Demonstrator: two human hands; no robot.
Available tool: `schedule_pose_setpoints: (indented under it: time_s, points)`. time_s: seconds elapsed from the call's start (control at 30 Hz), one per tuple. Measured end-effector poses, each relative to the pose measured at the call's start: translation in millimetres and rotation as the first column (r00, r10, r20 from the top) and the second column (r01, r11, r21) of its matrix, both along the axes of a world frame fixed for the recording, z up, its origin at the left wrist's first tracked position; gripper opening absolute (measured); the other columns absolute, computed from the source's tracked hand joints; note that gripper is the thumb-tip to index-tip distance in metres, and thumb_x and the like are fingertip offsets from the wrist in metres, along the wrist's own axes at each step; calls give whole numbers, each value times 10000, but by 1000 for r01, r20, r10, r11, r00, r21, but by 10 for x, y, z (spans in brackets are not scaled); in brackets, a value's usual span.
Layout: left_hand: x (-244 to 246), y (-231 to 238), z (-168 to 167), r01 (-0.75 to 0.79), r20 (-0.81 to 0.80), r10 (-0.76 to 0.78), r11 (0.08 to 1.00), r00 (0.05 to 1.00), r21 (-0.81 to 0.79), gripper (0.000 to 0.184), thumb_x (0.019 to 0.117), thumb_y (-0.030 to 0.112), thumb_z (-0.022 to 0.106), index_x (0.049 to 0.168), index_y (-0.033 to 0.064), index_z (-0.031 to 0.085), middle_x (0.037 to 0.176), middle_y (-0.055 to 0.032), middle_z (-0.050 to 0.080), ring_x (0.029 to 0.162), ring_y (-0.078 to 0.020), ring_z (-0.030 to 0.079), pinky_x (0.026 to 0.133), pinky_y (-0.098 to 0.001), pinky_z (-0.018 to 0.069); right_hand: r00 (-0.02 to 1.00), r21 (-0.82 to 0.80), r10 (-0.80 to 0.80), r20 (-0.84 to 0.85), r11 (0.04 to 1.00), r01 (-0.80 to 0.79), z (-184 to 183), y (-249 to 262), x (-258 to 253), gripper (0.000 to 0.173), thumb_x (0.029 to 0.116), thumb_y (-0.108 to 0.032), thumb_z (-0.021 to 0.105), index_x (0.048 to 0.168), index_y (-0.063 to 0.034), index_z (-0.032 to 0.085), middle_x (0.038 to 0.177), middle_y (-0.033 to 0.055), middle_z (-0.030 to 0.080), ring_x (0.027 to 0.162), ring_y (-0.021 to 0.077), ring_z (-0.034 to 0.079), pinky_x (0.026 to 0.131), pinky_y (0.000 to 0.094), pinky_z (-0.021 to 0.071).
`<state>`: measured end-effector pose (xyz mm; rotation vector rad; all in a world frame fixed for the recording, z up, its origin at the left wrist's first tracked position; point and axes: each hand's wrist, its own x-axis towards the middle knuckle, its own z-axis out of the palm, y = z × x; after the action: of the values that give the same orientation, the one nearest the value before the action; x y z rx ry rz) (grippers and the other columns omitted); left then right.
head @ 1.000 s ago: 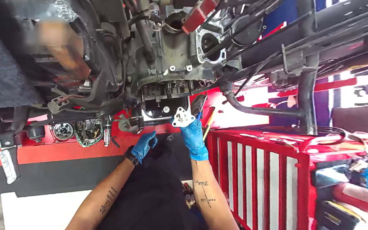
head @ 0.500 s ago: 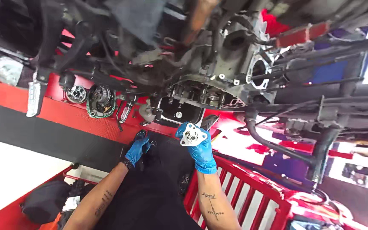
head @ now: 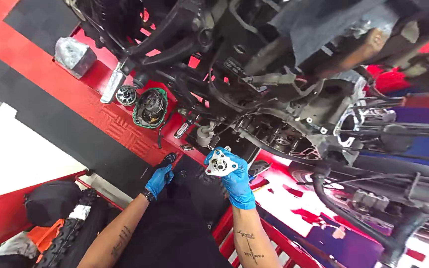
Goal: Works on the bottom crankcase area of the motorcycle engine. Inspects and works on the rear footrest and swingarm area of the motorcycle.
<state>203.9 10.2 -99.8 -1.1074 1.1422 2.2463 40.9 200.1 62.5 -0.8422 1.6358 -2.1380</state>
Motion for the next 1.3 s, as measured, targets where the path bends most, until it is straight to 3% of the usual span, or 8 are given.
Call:
schedule_pose_setpoints:
  time_s: [0.23,0.43,0.57,0.7,0.8,1.03,1.1,1.3]
  points:
    - [3,-270,-19,-70,83,74,996,994,-55,371,1123,289,362,1027,39,619,775,4,623,665,-87,592,647,-254,528,979,82,190,79,977,-196,-89,-456,347,195,1051,-257,582,1080,-180,759,1117,-92,725,1086,19,643,965,247,540]
    - [-181,-1145,-471,37,234,14,976,972,-214,463,1122,342,356,1183,-33,620,983,-96,657,835,-157,629,793,-348,556,877,272,128,464,921,-279,-984,-1015,841,175,1004,-68,561,986,-7,724,916,-3,726,835,45,674,787,252,583]
    - [-985,-1852,-547,6,100,25,954,995,-300,502,1136,331,296,1239,-71,578,1051,-113,647,852,-143,633,810,-318,550,897,579,-92,433,791,-198,-1459,-1371,591,210,1023,-93,533,998,7,716,873,27,710,773,55,647,740,253,557]
    - [-1694,-2270,-771,132,37,-129,891,991,-434,484,1115,334,395,1292,-73,587,1143,-179,671,970,-208,669,897,-372,558,960,767,-168,224,638,-67,-1963,-1841,92,268,1038,-165,523,1067,6,727,954,94,720,894,144,674,875,363,551]
    - [-1872,-2477,-1239,283,98,-270,826,958,-488,461,1110,337,401,1334,-21,588,1220,-193,670,1056,-249,677,942,-414,554,986,862,-131,105,507,-25,-2284,-2228,-247,307,1050,-175,507,1130,23,729,1087,181,730,1053,263,694,999,454,523]
    - [-1981,-2674,-966,303,64,-310,834,949,-461,705,1085,586,253,1502,65,479,1484,-189,535,1350,-293,537,1109,-480,447,988,967,-58,146,220,-131,-2300,-2812,-598,322,1049,-190,455,1126,-23,719,1172,181,712,1169,317,653,1025,525,478]
    - [-1926,-2745,-773,243,8,-273,842,962,-482,693,1072,612,276,1533,129,461,1529,-137,507,1383,-281,510,1127,-516,435,990,969,-49,132,216,-118,-2271,-2898,-606,325,1057,-241,487,1152,-37,722,1199,179,709,1189,322,649,1042,523,480]
    - [-1537,-2997,-566,-114,-53,102,903,993,-415,552,1120,413,328,1384,-22,543,1270,-154,670,1101,-209,671,963,-386,541,987,911,-107,121,406,-68,-2174,-2606,-431,346,1042,-282,528,1107,-9,730,1041,175,728,1009,305,692,943,532,522]
